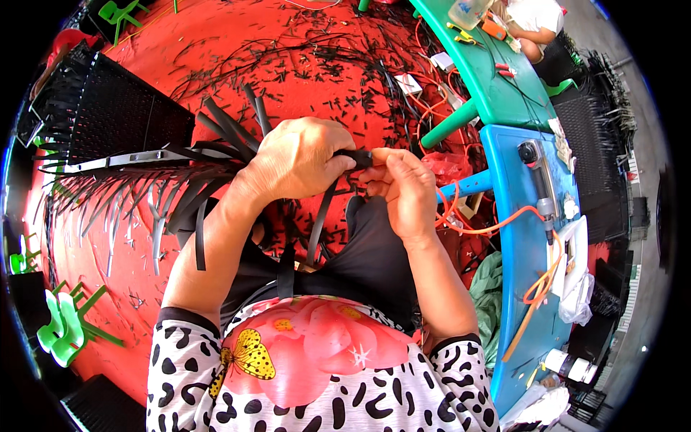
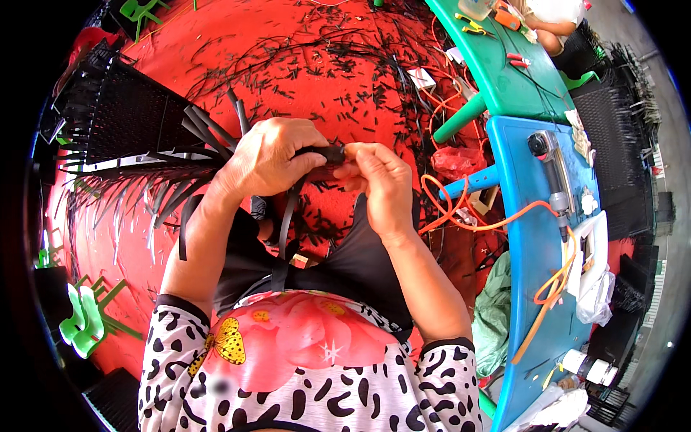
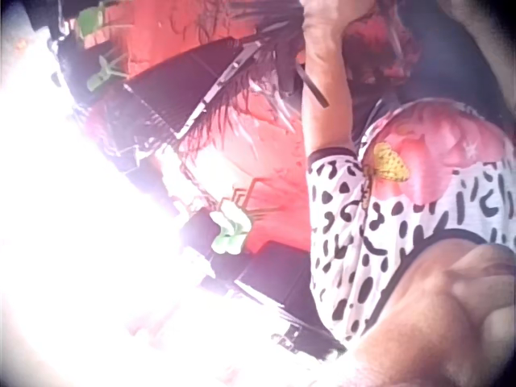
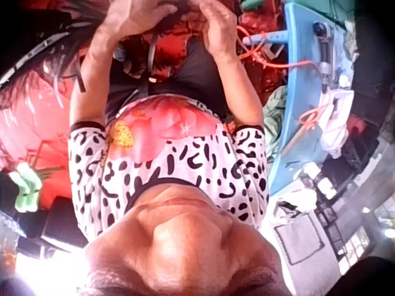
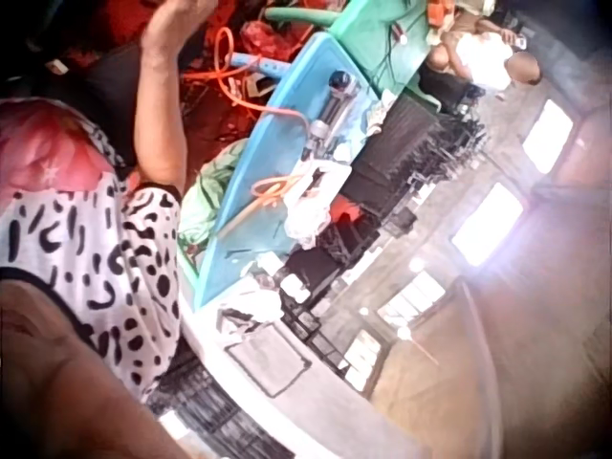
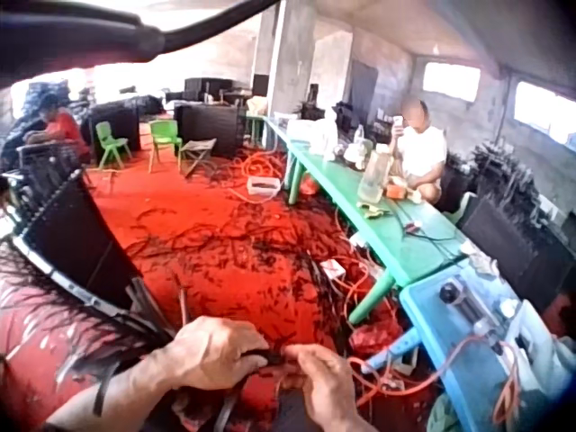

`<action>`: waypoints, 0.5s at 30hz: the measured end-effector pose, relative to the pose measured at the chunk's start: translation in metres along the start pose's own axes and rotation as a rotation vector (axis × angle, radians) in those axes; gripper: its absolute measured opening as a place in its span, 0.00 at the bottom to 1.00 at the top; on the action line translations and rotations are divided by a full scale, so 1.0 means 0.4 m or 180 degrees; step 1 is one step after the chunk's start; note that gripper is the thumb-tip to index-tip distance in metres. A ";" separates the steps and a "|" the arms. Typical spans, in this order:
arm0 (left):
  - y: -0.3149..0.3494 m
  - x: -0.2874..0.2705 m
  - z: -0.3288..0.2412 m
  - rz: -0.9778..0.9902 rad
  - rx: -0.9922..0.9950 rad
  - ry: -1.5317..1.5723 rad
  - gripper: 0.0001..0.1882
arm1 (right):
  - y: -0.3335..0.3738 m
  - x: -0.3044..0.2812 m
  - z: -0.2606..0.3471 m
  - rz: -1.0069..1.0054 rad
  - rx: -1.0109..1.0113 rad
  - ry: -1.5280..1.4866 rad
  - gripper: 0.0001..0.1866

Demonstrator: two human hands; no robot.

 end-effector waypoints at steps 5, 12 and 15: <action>0.017 -0.005 -0.016 -0.0118 0.0004 -0.0049 0.09 | -0.012 0.016 -0.022 -0.0144 0.0091 0.0146 0.08; 0.011 -0.013 0.003 -0.0309 0.0252 0.0075 0.07 | -0.026 0.037 -0.001 0.0085 -0.0430 0.0413 0.06; 0.001 -0.016 0.011 -0.0167 0.0179 0.0153 0.07 | -0.022 -0.009 0.013 -0.0040 -0.0589 0.0595 0.07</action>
Point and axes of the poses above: each hand's wrist, its own y-axis away from the middle knuckle, its own x-axis out of the palm, z = x × y, the point moved 7 cm from there along -y, towards the middle knuckle, and after that the axes turned 3 degrees about -x, right-handed, at the moved point
